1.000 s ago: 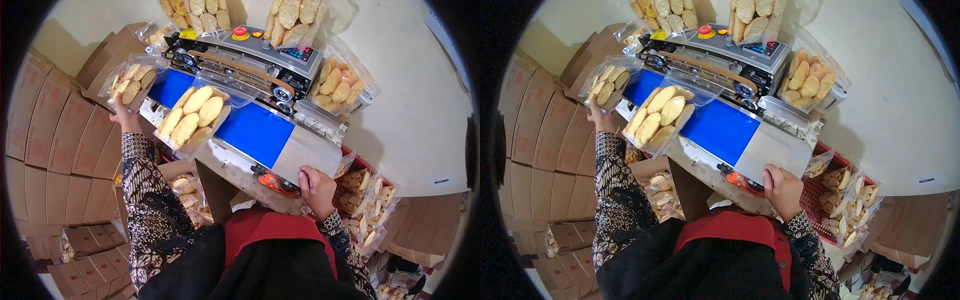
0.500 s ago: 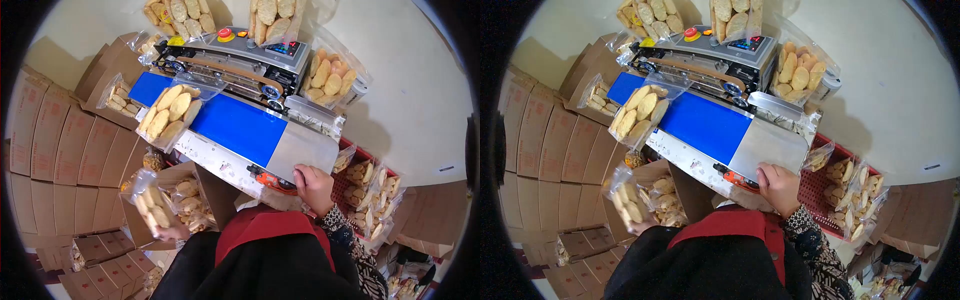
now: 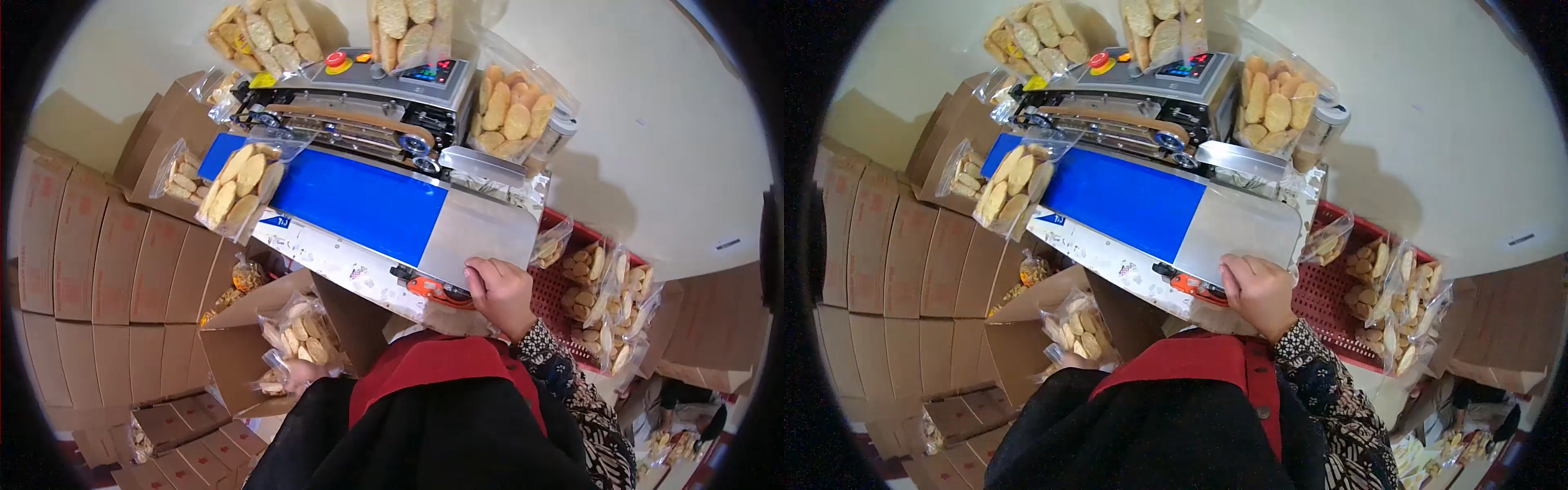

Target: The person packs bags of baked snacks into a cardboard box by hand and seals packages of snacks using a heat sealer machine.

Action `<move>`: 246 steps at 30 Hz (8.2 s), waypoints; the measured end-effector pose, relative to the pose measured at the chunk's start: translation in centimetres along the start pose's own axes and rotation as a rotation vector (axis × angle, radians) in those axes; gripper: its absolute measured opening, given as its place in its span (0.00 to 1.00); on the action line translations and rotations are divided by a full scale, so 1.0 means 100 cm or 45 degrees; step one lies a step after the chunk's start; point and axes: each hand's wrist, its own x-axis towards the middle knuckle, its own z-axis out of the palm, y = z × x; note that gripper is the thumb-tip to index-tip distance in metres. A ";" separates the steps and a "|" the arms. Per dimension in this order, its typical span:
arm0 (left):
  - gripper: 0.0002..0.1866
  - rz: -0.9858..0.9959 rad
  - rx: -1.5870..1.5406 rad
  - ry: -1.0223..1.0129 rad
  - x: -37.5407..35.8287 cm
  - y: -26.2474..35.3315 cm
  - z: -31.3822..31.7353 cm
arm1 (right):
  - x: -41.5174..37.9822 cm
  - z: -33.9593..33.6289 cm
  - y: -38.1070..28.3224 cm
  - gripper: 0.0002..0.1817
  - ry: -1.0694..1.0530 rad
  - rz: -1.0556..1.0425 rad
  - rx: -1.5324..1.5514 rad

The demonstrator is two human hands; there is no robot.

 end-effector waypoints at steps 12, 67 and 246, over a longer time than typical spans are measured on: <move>0.46 0.527 -1.117 -0.538 -0.183 0.328 -0.024 | -0.006 0.001 0.005 0.04 0.077 0.020 0.005; 0.38 1.184 -1.618 -0.907 -0.311 0.190 0.002 | -0.008 -0.011 0.002 0.07 0.034 0.169 0.253; 0.16 2.856 -2.215 -0.732 -0.468 0.182 -0.113 | 0.012 0.008 0.010 0.19 -0.199 -0.025 -0.369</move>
